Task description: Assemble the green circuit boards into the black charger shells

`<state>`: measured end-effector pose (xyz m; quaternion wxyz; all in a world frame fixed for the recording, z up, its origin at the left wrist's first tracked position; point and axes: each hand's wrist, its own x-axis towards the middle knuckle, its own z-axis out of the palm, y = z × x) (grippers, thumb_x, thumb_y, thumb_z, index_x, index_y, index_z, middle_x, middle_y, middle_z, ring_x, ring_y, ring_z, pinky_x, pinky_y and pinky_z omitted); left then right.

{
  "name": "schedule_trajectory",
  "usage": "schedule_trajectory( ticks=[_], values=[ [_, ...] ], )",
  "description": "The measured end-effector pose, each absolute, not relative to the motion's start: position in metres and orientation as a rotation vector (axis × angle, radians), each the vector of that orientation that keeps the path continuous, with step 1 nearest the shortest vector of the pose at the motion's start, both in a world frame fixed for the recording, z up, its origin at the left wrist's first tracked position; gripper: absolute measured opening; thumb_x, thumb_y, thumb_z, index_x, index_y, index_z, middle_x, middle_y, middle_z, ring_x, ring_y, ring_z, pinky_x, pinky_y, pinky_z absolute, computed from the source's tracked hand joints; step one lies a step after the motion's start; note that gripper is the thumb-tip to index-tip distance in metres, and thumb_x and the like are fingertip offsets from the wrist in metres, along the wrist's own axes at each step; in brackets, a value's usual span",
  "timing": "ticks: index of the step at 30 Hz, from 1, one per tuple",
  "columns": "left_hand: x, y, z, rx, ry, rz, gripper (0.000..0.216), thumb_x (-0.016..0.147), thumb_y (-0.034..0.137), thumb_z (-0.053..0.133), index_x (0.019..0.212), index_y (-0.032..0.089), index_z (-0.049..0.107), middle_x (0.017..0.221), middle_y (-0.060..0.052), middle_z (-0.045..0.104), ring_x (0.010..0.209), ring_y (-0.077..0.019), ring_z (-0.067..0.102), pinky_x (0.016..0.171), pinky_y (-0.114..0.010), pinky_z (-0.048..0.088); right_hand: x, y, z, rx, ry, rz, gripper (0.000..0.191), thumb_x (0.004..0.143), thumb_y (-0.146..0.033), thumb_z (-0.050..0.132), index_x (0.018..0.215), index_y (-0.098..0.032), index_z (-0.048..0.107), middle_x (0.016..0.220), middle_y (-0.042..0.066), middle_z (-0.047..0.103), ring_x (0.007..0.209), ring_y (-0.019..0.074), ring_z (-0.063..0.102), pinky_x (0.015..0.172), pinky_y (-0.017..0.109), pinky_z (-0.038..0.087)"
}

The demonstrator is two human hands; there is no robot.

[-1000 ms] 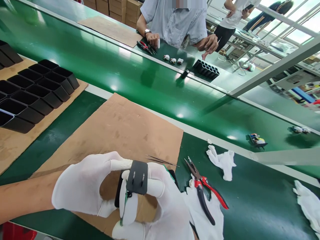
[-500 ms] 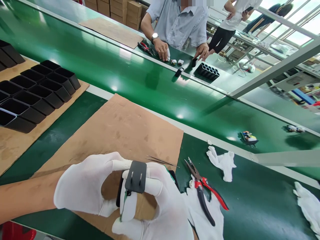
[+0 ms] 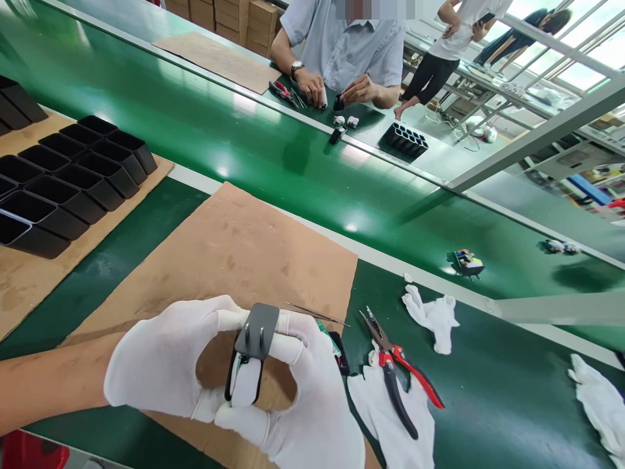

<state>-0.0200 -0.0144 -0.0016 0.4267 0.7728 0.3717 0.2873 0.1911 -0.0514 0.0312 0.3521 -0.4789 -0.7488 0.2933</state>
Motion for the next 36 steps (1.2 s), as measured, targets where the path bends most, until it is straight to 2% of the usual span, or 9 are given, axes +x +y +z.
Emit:
schedule_trajectory(
  ticks=[6,9,18,23,27,31,36],
  values=[
    [-0.019,-0.015,-0.003,1.917,0.877,0.736,0.065,0.064,0.033,0.086,0.126,0.032,0.067,0.094,0.002,0.072,0.080,-0.0211,0.074,0.072,-0.031,0.056,0.190,-0.051,0.028,-1.218,-1.897,0.783,0.061,0.077,-0.056,0.091,0.128,-0.032,0.069,0.117,0.004,0.073,0.107,0.0252,0.072,0.089,0.034,0.062],
    [-0.018,-0.015,-0.003,1.924,0.910,0.712,0.062,0.063,0.030,0.082,0.124,0.032,0.068,0.092,0.002,0.071,0.077,-0.0216,0.073,0.071,-0.032,0.056,0.191,-0.054,0.023,-1.157,-1.848,0.804,0.056,0.083,-0.061,0.083,0.129,-0.033,0.067,0.119,0.006,0.073,0.110,0.0269,0.071,0.092,0.039,0.061],
    [-0.019,-0.014,-0.005,1.973,0.966,0.720,0.063,0.062,0.028,0.076,0.124,0.028,0.068,0.089,0.000,0.070,0.073,-0.0237,0.072,0.063,-0.033,0.054,0.192,-0.054,0.017,-1.233,-1.935,0.704,0.042,0.090,-0.050,0.081,0.125,-0.032,0.067,0.121,0.006,0.071,0.112,0.0254,0.071,0.091,0.040,0.061],
    [-0.020,-0.012,-0.006,1.952,0.874,0.822,0.059,0.065,0.026,0.078,0.123,0.025,0.067,0.093,0.000,0.071,0.077,-0.0214,0.073,0.068,-0.032,0.057,0.194,-0.058,0.013,-1.192,-1.901,0.656,0.053,0.091,-0.053,0.080,0.136,-0.033,0.063,0.125,0.006,0.070,0.116,0.0253,0.069,0.095,0.040,0.061],
    [-0.021,-0.011,-0.008,1.940,0.839,0.903,0.061,0.064,0.023,0.081,0.123,0.024,0.065,0.096,-0.001,0.072,0.080,-0.0209,0.074,0.071,-0.032,0.058,0.193,-0.060,0.009,-1.176,-1.878,0.604,0.059,0.091,-0.048,0.082,0.143,-0.037,0.059,0.127,0.006,0.069,0.117,0.0261,0.069,0.096,0.041,0.061],
    [-0.020,-0.009,-0.009,1.943,0.839,0.924,0.060,0.064,0.022,0.082,0.122,0.026,0.065,0.097,0.000,0.072,0.082,-0.0208,0.074,0.072,-0.031,0.058,0.188,-0.057,0.015,-1.220,-1.900,0.562,0.056,0.091,-0.050,0.081,0.141,-0.038,0.059,0.125,0.006,0.071,0.115,0.0277,0.071,0.093,0.042,0.061],
    [-0.021,-0.010,-0.011,2.061,0.867,0.903,0.064,0.065,0.022,0.080,0.127,0.028,0.063,0.098,0.000,0.071,0.082,-0.0204,0.072,0.069,-0.030,0.057,0.190,-0.052,0.025,-1.263,-2.018,0.640,0.041,0.089,-0.049,0.083,0.123,-0.036,0.067,0.121,0.005,0.072,0.110,0.0273,0.072,0.089,0.042,0.062]
  ],
)
